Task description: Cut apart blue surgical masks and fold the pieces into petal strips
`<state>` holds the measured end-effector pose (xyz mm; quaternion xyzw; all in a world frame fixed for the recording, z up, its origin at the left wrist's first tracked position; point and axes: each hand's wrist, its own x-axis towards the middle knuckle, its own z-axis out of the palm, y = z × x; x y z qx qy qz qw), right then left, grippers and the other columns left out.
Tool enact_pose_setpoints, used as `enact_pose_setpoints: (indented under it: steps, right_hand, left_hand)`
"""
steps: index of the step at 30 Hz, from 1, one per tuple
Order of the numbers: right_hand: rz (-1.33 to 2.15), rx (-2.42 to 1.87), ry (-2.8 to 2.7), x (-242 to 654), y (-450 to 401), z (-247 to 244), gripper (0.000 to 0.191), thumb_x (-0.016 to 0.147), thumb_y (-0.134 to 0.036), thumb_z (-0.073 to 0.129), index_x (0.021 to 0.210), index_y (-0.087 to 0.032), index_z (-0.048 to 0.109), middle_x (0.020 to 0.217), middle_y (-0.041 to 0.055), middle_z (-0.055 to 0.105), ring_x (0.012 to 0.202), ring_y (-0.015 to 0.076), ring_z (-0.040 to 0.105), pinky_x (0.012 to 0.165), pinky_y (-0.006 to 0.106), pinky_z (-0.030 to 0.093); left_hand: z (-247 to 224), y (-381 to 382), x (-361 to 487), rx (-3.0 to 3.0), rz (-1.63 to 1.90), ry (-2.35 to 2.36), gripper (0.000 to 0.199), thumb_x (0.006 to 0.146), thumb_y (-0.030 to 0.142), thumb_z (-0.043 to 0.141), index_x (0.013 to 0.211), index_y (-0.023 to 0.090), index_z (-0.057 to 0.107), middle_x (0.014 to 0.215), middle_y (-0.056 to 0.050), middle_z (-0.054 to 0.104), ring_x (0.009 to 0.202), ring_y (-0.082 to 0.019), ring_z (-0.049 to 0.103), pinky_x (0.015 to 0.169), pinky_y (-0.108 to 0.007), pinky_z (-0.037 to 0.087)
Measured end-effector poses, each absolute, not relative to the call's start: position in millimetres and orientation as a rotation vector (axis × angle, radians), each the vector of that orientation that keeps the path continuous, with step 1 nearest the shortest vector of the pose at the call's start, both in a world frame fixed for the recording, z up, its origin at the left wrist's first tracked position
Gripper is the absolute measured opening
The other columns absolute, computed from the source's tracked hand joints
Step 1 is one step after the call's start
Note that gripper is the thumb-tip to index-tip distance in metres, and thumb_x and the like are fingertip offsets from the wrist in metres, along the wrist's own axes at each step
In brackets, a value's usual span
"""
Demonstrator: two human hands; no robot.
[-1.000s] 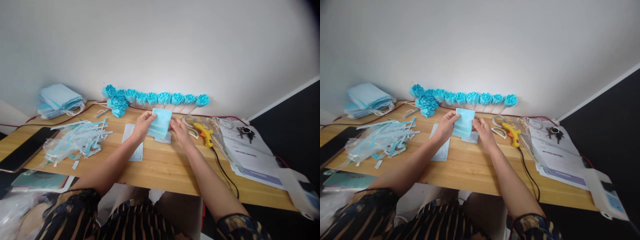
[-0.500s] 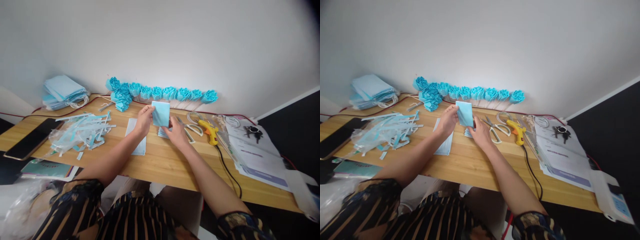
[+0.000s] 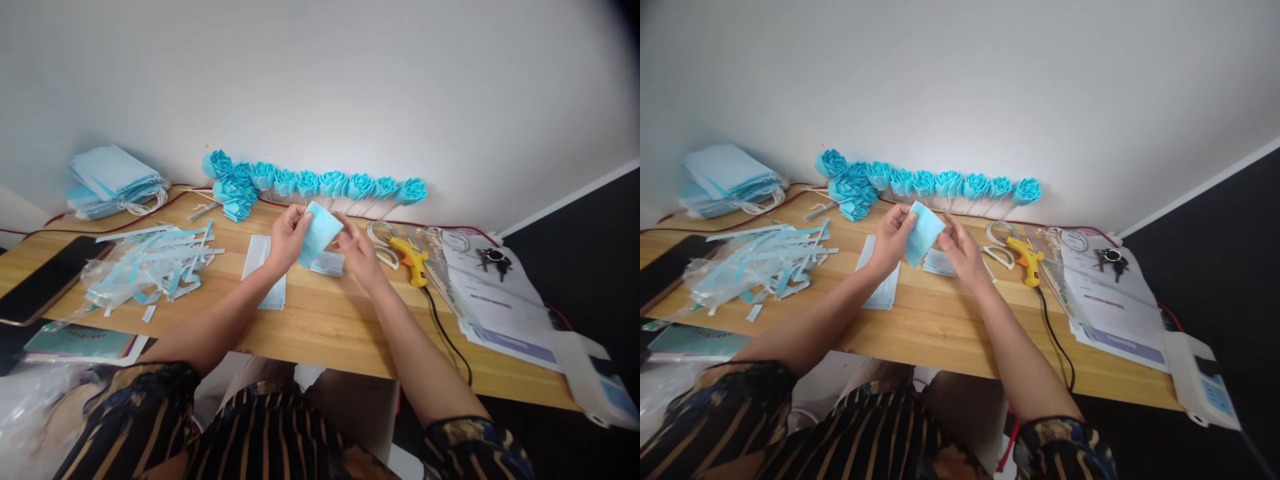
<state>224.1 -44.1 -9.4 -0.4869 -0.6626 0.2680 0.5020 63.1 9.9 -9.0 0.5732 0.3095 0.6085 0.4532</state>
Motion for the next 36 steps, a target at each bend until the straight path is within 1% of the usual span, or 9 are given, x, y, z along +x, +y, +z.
enact_pose_setpoints:
  steps: [2, 5, 9, 12, 16, 20, 24, 28, 36]
  right_hand:
    - [0.636, -1.136, -1.507, 234.6, -43.6, -2.3, 0.060, 0.092, -0.062, 0.047, 0.137, -0.024, 0.053, 0.108, 0.0076, 0.072, 0.096, 0.0212, 0.067, 0.084, 0.037, 0.054]
    - [0.588, -1.147, -1.495, 238.9, -46.1, 3.6, 0.052, 0.090, -0.058, 0.054, 0.129, -0.024, 0.061, 0.109, 0.0074, 0.073, 0.097, 0.0211, 0.068, 0.085, 0.036, 0.054]
    - [0.419, -1.239, -1.564, 229.6, -50.9, 5.3, 0.030, 0.088, -0.044, 0.062, 0.102, -0.020, 0.072, 0.095, 0.0054, 0.075, 0.084, 0.0183, 0.067, 0.078, 0.032, 0.052]
    - [0.302, -1.272, -1.523, 226.7, -50.9, 6.1, 0.020, 0.087, -0.038, 0.063, 0.084, -0.019, 0.072, 0.081, 0.0028, 0.073, 0.073, 0.0157, 0.063, 0.071, 0.029, 0.050]
    - [0.244, -1.272, -1.393, 238.1, -46.6, 8.4, 0.021, 0.087, -0.037, 0.061, 0.083, -0.019, 0.070, 0.075, 0.0015, 0.069, 0.068, 0.0141, 0.059, 0.067, 0.027, 0.047]
    - [0.262, -1.285, -1.253, 252.7, -42.9, 9.7, 0.023, 0.084, -0.039, 0.061, 0.078, -0.018, 0.067, 0.068, 0.0006, 0.064, 0.064, 0.0145, 0.056, 0.061, 0.026, 0.043]
    - [0.296, -1.270, -1.225, 259.4, -39.5, 9.9, 0.026, 0.083, -0.042, 0.061, 0.075, -0.018, 0.066, 0.067, 0.0000, 0.063, 0.063, 0.0142, 0.055, 0.060, 0.026, 0.042]
    - [0.245, -1.301, -1.225, 260.7, -39.8, 9.5, 0.026, 0.083, -0.043, 0.061, 0.076, -0.018, 0.065, 0.067, -0.0005, 0.062, 0.063, 0.0141, 0.054, 0.061, 0.026, 0.042]
    - [0.127, -1.307, -1.276, 259.5, -42.6, 8.4, 0.025, 0.088, -0.042, 0.057, 0.080, -0.019, 0.065, 0.074, 0.0000, 0.065, 0.069, 0.0147, 0.056, 0.069, 0.027, 0.045]
  left_hand:
    - [-9.6, 5.8, 64.5, 1.536, 1.441, 0.779, 0.022, 0.087, 0.038, 0.061, 0.081, 0.017, 0.059, 0.070, 0.001, 0.057, 0.063, -0.011, 0.049, 0.059, -0.022, 0.037]
    - [-10.3, -2.1, 67.7, 1.686, 1.379, 0.818, 0.021, 0.089, 0.037, 0.057, 0.084, 0.017, 0.061, 0.074, 0.000, 0.062, 0.070, -0.013, 0.054, 0.062, -0.023, 0.040]
    - [-10.2, -9.9, 71.7, 1.818, 1.295, 0.846, 0.020, 0.089, 0.035, 0.056, 0.085, 0.017, 0.064, 0.079, -0.002, 0.068, 0.073, -0.014, 0.060, 0.067, -0.024, 0.044]
    - [-12.3, -8.2, 72.9, 1.842, 1.199, 0.830, 0.020, 0.088, 0.035, 0.057, 0.088, 0.017, 0.066, 0.081, -0.002, 0.071, 0.074, -0.015, 0.062, 0.068, -0.024, 0.045]
    - [-17.4, 0.1, 70.5, 1.797, 1.107, 0.889, 0.022, 0.082, 0.038, 0.063, 0.085, 0.017, 0.068, 0.082, -0.003, 0.072, 0.075, -0.017, 0.064, 0.067, -0.025, 0.046]
    - [-20.4, 5.1, 68.0, 1.747, 0.972, 0.978, 0.027, 0.078, 0.043, 0.063, 0.074, 0.017, 0.066, 0.064, -0.001, 0.064, 0.059, -0.015, 0.058, 0.056, -0.025, 0.041]
    - [-21.6, 6.9, 68.9, 1.663, 0.957, 0.955, 0.031, 0.073, 0.048, 0.065, 0.072, 0.017, 0.064, 0.057, 0.001, 0.059, 0.052, -0.013, 0.054, 0.053, -0.024, 0.039]
    - [-21.3, 4.7, 70.1, 1.625, 0.945, 0.924, 0.032, 0.070, 0.049, 0.067, 0.072, 0.017, 0.064, 0.058, 0.001, 0.060, 0.052, -0.012, 0.053, 0.053, -0.023, 0.039]
    - [-20.2, 4.5, 72.0, 1.530, 0.939, 0.871, 0.029, 0.067, 0.044, 0.074, 0.074, 0.017, 0.065, 0.058, 0.000, 0.064, 0.050, -0.011, 0.054, 0.049, -0.022, 0.038]
